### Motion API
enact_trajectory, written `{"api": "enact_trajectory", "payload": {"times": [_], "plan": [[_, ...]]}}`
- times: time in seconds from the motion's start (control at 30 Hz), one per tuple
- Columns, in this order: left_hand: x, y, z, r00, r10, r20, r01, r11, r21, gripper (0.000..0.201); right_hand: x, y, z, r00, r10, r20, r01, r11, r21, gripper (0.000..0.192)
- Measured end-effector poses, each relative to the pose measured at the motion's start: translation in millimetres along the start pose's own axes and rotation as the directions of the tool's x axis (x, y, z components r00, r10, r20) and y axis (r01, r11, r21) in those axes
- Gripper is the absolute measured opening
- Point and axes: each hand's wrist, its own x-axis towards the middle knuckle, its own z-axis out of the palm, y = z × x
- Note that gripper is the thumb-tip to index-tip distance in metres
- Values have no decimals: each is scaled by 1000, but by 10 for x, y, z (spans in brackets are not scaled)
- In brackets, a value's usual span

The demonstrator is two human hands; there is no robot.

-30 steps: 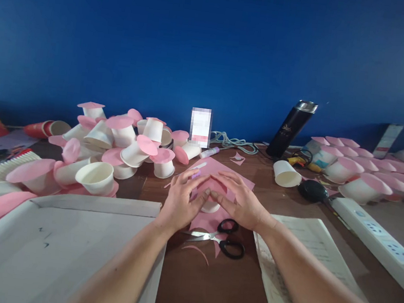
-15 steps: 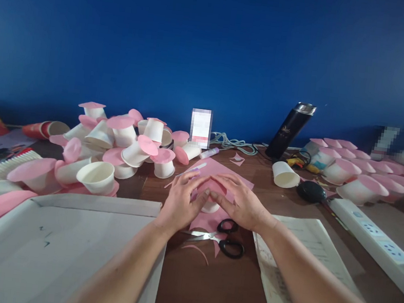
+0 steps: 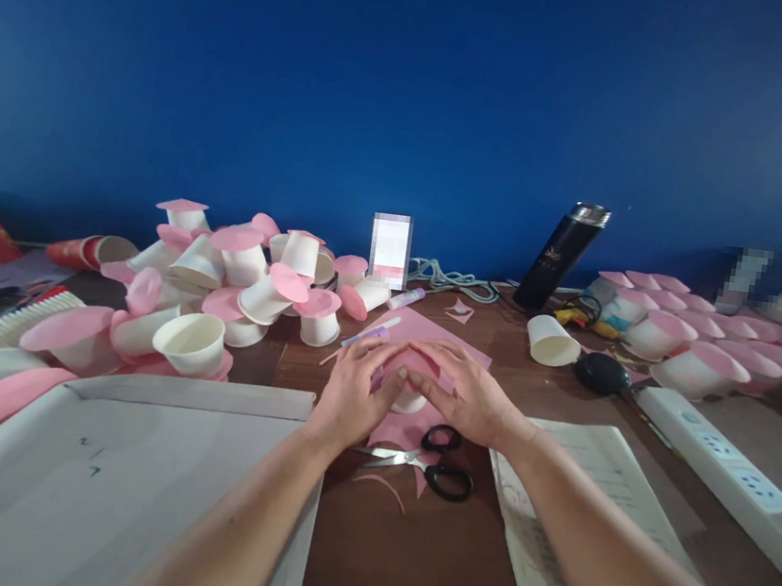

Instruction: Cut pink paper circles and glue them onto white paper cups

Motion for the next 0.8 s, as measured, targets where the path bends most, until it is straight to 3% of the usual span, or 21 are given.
{"api": "enact_trajectory", "payload": {"times": [0.8], "plan": [[-7, 6, 9, 1000, 10, -11, -11, 999, -38, 41, -12, 33, 9, 999, 31, 13, -32, 996, 83, 45]]}}
